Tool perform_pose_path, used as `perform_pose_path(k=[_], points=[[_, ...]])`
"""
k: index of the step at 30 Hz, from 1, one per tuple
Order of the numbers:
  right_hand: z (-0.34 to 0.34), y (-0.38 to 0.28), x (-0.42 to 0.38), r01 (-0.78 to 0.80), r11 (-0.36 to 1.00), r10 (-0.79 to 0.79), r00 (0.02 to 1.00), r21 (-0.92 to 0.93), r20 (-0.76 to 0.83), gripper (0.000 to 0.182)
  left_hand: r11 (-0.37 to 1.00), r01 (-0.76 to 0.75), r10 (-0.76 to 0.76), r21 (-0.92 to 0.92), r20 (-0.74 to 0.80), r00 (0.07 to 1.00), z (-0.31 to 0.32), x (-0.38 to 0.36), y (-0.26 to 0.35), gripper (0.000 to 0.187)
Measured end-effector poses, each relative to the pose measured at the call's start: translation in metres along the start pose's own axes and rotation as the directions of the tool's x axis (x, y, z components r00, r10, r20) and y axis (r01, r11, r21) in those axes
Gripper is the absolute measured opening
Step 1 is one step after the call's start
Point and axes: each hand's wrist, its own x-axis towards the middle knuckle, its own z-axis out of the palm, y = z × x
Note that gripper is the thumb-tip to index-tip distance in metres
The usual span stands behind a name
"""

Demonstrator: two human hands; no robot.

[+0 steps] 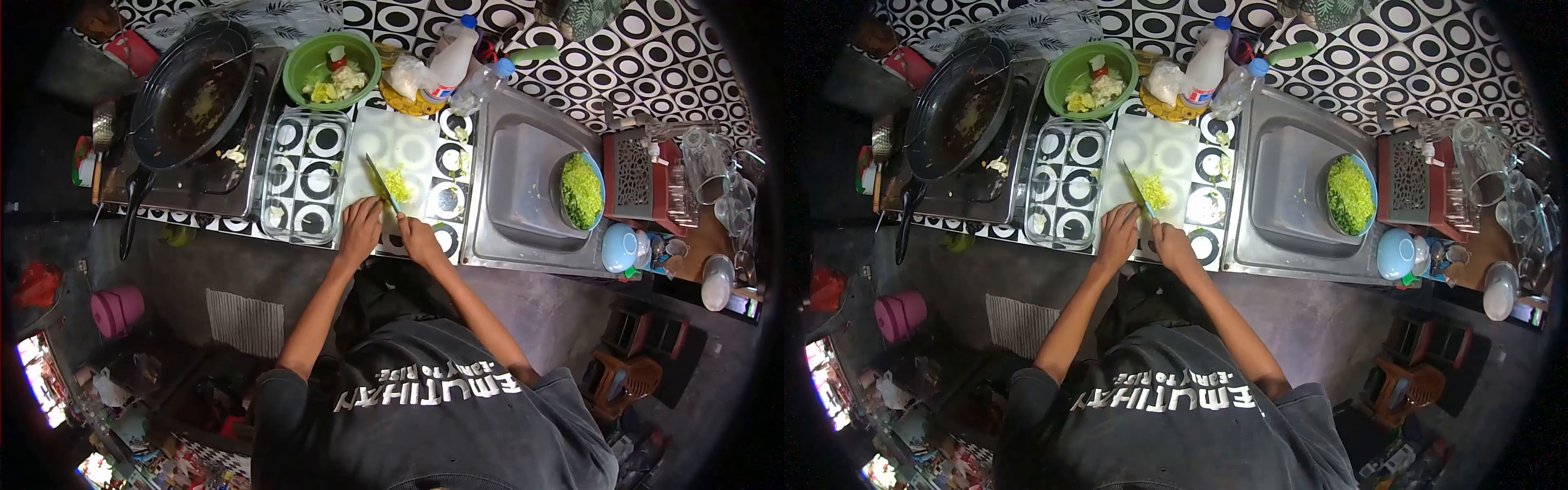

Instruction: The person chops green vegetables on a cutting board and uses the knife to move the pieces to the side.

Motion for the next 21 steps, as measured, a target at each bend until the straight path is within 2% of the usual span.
perform_pose_path(k=[3,7,11,14,17,20,21], points=[[0.024,0.002,-0.006,-0.001,1.0,0.001,0.998,0.01,-0.055,0.055,0.998,0.018,-0.02,-0.058,-0.034,0.999,0.005,-0.006,-0.005,0.04],[0.022,0.004,-0.001,0.009,0.998,-0.003,0.997,0.068,-0.081,0.06,0.999,0.0,0.0,-0.048,-0.017,1.0,0.0,-0.008,-0.008,0.043],[0.005,0.001,0.005,-0.105,0.993,0.104,0.994,0.052,0.019,0.067,0.997,-0.08,0.08,0.005,0.068,0.994,-0.009,-0.005,-0.011,0.044],[0.003,-0.005,0.0,-0.115,0.991,0.111,0.993,0.067,0.05,0.066,0.994,-0.103,0.099,0.04,0.096,0.99,-0.014,0.001,-0.01,0.043],[0.028,0.002,-0.004,-0.029,0.999,0.033,0.992,0.035,-0.118,0.065,0.996,-0.093,0.091,0.015,0.098,0.991,-0.011,0.001,-0.012,0.044],[0.043,0.005,-0.003,0.051,0.999,-0.053,0.985,-0.015,-0.167,0.064,0.997,-0.079,0.08,-0.014,0.079,0.994,-0.007,-0.003,-0.015,0.045],[0.04,0.003,0.001,0.043,0.998,-0.037,0.99,0.047,-0.137,0.064,0.998,-0.053,0.055,-0.035,0.052,0.997,-0.006,-0.002,-0.015,0.045]])
